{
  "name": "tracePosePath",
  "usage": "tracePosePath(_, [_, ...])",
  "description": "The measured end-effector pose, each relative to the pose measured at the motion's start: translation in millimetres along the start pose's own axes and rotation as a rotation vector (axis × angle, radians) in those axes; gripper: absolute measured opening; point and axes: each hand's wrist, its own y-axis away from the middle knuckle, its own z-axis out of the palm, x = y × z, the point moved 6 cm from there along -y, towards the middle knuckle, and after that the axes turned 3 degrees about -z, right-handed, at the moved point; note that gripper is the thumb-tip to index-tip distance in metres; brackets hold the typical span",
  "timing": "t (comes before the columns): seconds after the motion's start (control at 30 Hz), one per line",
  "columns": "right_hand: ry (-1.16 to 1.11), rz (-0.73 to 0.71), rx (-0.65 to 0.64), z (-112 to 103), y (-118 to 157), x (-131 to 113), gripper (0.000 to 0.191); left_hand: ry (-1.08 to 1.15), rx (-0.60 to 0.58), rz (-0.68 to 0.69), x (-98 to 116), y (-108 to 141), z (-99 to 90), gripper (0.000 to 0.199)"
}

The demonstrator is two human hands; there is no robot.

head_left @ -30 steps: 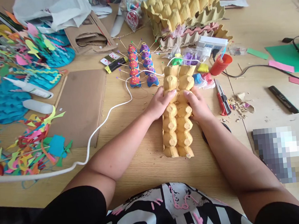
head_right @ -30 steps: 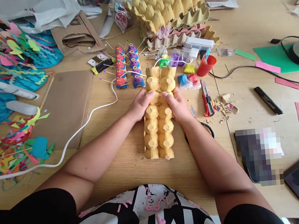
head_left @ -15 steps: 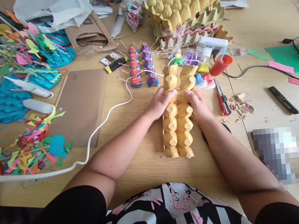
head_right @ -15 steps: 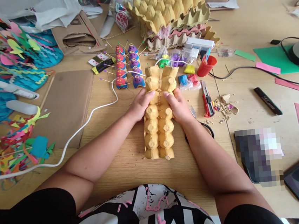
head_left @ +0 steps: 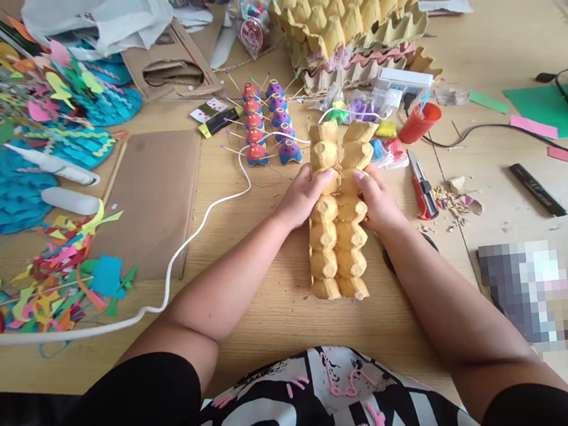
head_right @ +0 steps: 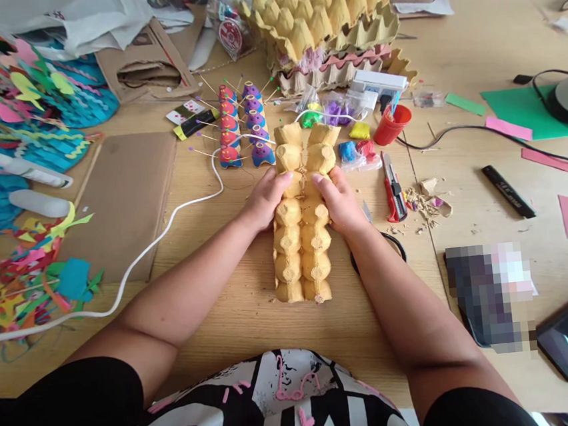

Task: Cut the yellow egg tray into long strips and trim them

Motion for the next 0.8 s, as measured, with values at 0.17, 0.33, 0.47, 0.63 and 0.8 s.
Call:
tracePosePath(0.17, [-0.013, -0.012, 0.008, -0.8, 0.4, 1.1, 0.044, 0.034, -0.015, 0.018, -1.4, -0.6, 0.6, 0.034])
tracePosePath(0.33, [-0.018, -0.019, 0.005, -1.6, -1.4, 6.3, 0.05, 0.034, 0.002, 0.017, 0.1, -0.6, 1.3, 0.037])
tracePosePath(0.47, [-0.027, -0.023, 0.0, -1.8, -2.0, 5.2, 0.049, 0.046, 0.005, 0.052, 4.6, 0.3, 2.4, 0.039])
tracePosePath(0.63, [-0.095, -0.024, 0.012, -1.2, 0.9, -0.9, 0.04, 0.059, -0.006, 0.071, 2.5, -1.0, 1.4, 0.043])
tracePosePath(0.8, [-0.151, 0.052, 0.03, -0.7, -0.1, 7.5, 0.045, 0.129, -0.019, 0.059, 0.8, -1.4, 2.9, 0.051])
